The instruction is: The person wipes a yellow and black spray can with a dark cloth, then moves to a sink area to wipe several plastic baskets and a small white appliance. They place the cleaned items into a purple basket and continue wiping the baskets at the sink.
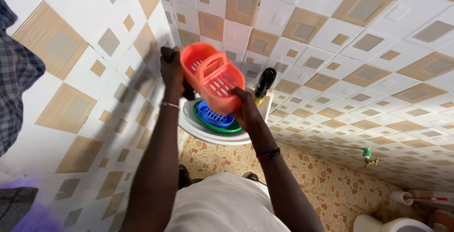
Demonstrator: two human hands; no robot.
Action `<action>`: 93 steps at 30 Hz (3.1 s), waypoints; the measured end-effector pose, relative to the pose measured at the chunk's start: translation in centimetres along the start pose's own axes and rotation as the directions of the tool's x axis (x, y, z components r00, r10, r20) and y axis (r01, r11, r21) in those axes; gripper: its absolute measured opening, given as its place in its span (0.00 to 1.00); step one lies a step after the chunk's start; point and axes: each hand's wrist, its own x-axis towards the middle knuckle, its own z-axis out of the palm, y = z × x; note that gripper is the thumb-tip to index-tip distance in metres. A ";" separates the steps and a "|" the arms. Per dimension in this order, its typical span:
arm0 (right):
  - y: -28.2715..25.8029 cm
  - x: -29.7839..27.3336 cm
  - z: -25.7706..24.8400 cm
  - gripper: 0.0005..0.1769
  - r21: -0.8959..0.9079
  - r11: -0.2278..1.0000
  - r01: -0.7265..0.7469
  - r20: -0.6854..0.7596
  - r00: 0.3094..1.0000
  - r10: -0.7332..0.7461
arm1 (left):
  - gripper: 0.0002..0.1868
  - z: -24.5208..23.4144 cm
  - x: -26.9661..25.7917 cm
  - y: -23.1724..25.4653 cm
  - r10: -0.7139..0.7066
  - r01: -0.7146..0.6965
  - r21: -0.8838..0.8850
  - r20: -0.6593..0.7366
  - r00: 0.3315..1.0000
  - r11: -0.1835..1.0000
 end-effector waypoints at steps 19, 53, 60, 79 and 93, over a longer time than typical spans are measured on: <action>-0.8 1.7 0.5 0.40 -0.874 0.438 0.208 0.249 0.968 0.036 | 0.22 -1.3 -2.8 5.7 -0.026 -0.211 0.324 0.597 0.802 0.922; 3.9 2.2 -0.8 0.39 -0.984 0.177 0.027 -0.056 0.891 -0.451 | 0.23 1.7 -12.3 4.7 0.472 -0.865 0.343 0.733 0.491 0.367; 3.7 2.2 0.3 0.44 -0.982 0.187 0.003 -0.066 0.930 -0.360 | 0.28 1.1 -9.6 6.3 0.144 -0.521 0.564 0.578 0.803 0.641; 3.0 1.6 -1.7 0.39 -0.878 0.458 0.138 -0.072 0.908 -0.413 | 0.27 3.5 -10.0 8.3 -0.027 -0.552 0.546 0.726 0.687 0.630; 5.7 6.4 -9.3 0.15 0.030 0.999 0.035 0.008 0.999 -0.035 | 0.23 1.6 -4.5 -1.5 -0.135 0.075 0.132 0.544 0.828 0.988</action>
